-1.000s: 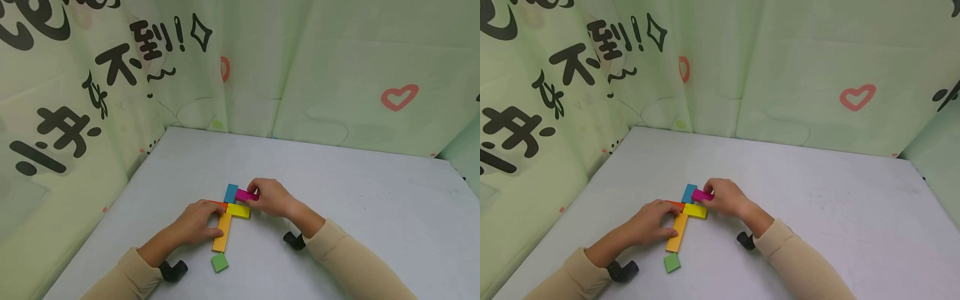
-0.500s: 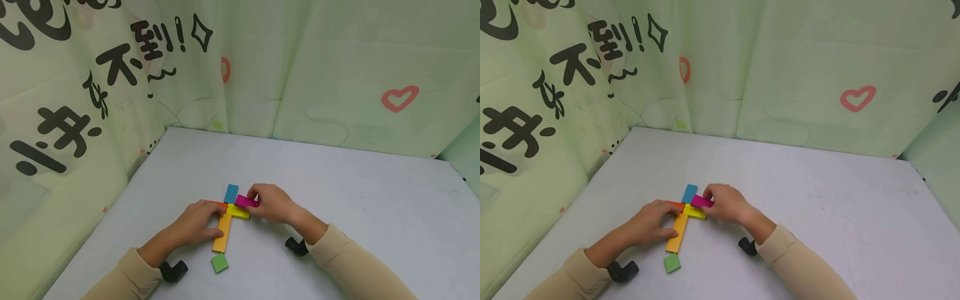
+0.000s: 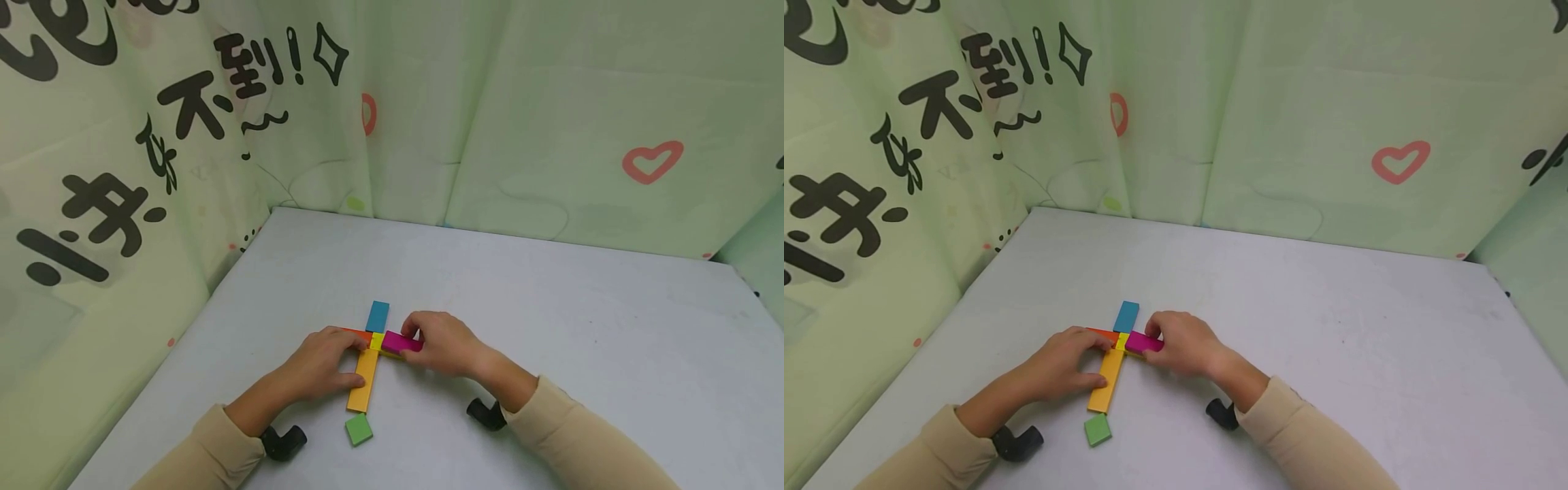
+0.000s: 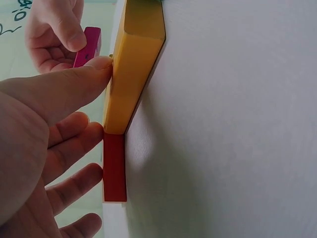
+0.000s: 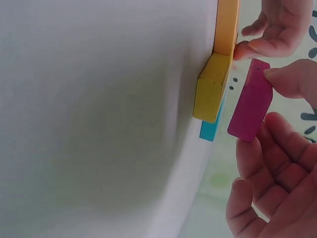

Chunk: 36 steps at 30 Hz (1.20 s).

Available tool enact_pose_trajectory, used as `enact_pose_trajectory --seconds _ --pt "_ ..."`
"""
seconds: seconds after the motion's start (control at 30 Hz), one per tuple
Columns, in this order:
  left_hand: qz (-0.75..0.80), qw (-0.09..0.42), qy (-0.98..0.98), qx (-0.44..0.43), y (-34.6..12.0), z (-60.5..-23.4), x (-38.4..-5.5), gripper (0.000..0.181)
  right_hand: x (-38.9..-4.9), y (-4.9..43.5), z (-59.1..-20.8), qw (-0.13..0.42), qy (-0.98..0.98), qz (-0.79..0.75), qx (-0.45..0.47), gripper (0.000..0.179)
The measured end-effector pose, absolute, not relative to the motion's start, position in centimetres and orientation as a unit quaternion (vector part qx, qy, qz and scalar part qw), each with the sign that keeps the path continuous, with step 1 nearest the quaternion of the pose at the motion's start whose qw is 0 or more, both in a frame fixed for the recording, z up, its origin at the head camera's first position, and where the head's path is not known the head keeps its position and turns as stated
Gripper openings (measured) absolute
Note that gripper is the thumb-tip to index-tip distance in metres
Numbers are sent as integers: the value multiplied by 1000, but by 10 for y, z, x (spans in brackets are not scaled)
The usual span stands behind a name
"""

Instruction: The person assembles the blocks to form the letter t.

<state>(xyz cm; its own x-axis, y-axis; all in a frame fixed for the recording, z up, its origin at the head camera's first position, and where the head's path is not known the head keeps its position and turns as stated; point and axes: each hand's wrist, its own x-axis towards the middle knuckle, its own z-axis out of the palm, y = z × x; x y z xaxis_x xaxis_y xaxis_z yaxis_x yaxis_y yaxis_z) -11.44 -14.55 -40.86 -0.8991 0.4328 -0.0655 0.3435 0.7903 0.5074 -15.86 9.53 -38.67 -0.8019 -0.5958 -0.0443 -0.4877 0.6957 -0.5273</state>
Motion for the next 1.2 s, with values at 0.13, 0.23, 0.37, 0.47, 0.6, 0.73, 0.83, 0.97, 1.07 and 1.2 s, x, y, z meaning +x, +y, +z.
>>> enact_pose_trajectory --seconds 0.13,0.23,0.37,0.47,0.6,0.73,0.83,0.97,1.07,1.2 --pt "251 88 941 208 -146 -409 -114 46 -155 95 -388 109 911 -256 -305 27" --pt "253 89 941 208 -146 -409 -114 46 -152 95 -389 112 910 -256 -307 27" --pt "252 89 941 207 -146 -409 -114 46 -149 95 -389 120 910 -252 -306 30" --pt "249 88 942 206 -145 -409 -114 46 -146 94 -390 123 910 -248 -307 33" --pt "247 88 943 205 -145 -409 -114 47 -143 93 -390 122 909 -246 -313 33" --pt "248 89 943 206 -145 -409 -114 47 -140 93 -389 120 906 -249 -321 33" --pt "247 90 942 207 -146 -409 -114 47 -138 93 -389 121 905 -246 -325 32" --pt "244 91 943 208 -146 -409 -115 47 -136 92 -390 122 905 -239 -329 33" --pt "243 89 943 208 -145 -409 -115 47 -135 92 -391 121 904 -237 -334 33" --pt "245 85 942 211 -146 -409 -115 46 -132 93 -392 122 902 -233 -342 32"
